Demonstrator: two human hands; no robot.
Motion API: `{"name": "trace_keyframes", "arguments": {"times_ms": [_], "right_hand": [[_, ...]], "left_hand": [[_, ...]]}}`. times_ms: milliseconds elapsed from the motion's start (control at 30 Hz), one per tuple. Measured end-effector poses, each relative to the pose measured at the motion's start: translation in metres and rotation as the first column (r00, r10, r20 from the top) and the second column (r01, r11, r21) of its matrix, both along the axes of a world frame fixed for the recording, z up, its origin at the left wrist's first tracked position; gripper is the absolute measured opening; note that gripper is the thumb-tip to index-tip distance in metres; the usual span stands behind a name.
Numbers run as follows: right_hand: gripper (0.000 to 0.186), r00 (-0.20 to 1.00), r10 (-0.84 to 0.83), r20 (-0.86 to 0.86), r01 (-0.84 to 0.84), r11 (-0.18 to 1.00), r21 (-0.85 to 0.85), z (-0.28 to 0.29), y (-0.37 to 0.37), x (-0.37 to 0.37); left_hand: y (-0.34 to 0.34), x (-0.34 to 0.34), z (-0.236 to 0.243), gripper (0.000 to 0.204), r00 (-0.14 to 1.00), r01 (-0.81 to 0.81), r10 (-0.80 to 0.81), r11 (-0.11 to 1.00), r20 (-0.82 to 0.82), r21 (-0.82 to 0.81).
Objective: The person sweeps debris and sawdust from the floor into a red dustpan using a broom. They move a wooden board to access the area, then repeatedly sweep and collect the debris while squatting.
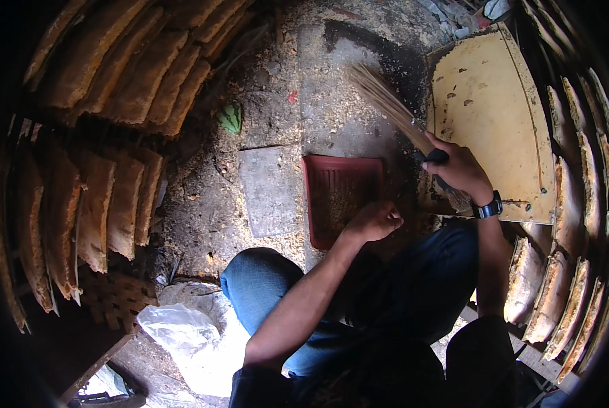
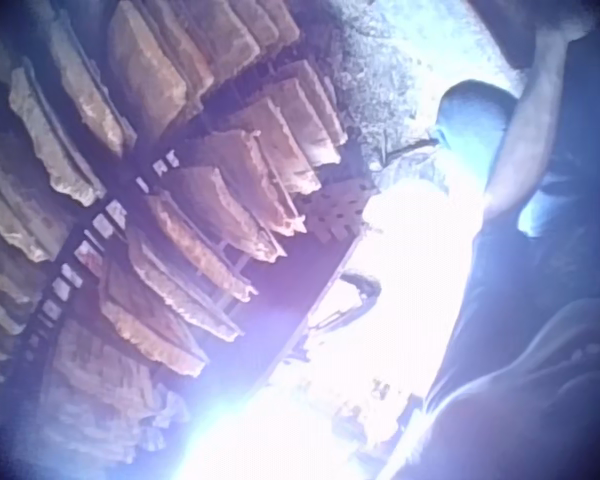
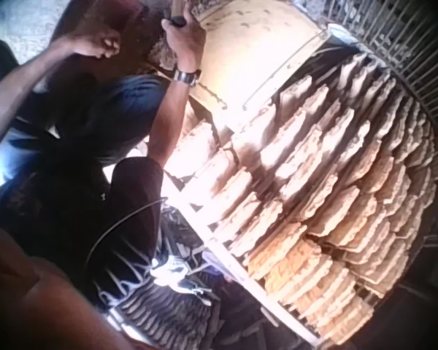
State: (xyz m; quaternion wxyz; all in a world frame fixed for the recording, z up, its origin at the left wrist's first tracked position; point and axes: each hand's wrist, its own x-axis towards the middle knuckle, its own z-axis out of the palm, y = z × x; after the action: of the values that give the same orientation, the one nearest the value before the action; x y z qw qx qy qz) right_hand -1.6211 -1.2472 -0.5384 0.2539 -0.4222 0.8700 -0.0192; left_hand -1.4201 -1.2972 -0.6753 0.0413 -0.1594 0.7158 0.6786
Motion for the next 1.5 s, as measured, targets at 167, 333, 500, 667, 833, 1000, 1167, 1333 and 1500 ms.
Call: {"name": "trace_keyframes", "arguments": {"times_ms": [167,333,500,667,833,1000,1167,1333,1500], "right_hand": [[0.07,0.999,-0.014,-0.039,0.013,0.999,-0.03,-0.006,0.016,-0.011],[0.07,0.994,0.11,0.0,-0.11,0.99,0.091,-0.017,0.011,0.003],[0.07,0.997,0.002,0.079,0.0,1.0,-0.024,0.005,-0.004,0.019],[0.069,0.977,0.152,-0.149,-0.177,0.97,-0.169,-0.024,-0.057,-0.011],[0.072,0.915,0.133,-0.38,-0.141,0.99,0.006,-0.074,-0.138,-0.062],[0.083,0.866,0.38,-0.325,-0.351,0.925,0.146,-0.106,-0.118,-0.078],[0.084,0.903,0.405,-0.143,-0.355,0.891,0.282,-0.006,-0.042,-0.049],[0.068,0.837,0.462,-0.293,-0.399,0.882,0.252,0.068,-0.03,-0.025],[0.061,0.866,0.263,-0.425,-0.261,0.963,0.065,0.029,-0.059,-0.073]], "left_hand": [[0.005,-0.008,-0.001,0.021,0.999,0.03,-0.029,0.999,-0.012,0.026],[0.004,-0.01,-0.003,0.021,0.998,0.056,-0.056,0.998,-0.03,0.023],[-0.003,0.0,0.007,0.021,1.0,0.017,-0.016,0.999,-0.019,0.039],[-0.007,0.001,0.003,0.019,0.998,-0.051,0.054,0.996,-0.032,0.075],[-0.001,-0.009,0.009,0.014,0.999,-0.032,0.032,0.994,0.005,0.108],[-0.003,-0.011,0.011,0.014,0.998,-0.047,0.051,0.994,-0.037,0.102],[-0.008,-0.015,-0.009,0.016,0.997,-0.056,0.064,0.976,-0.033,0.21],[-0.004,-0.019,-0.01,0.018,0.986,-0.076,0.095,0.987,-0.139,0.138],[-0.003,-0.014,-0.005,0.019,0.993,-0.087,0.095,0.989,-0.065,0.116]]}}
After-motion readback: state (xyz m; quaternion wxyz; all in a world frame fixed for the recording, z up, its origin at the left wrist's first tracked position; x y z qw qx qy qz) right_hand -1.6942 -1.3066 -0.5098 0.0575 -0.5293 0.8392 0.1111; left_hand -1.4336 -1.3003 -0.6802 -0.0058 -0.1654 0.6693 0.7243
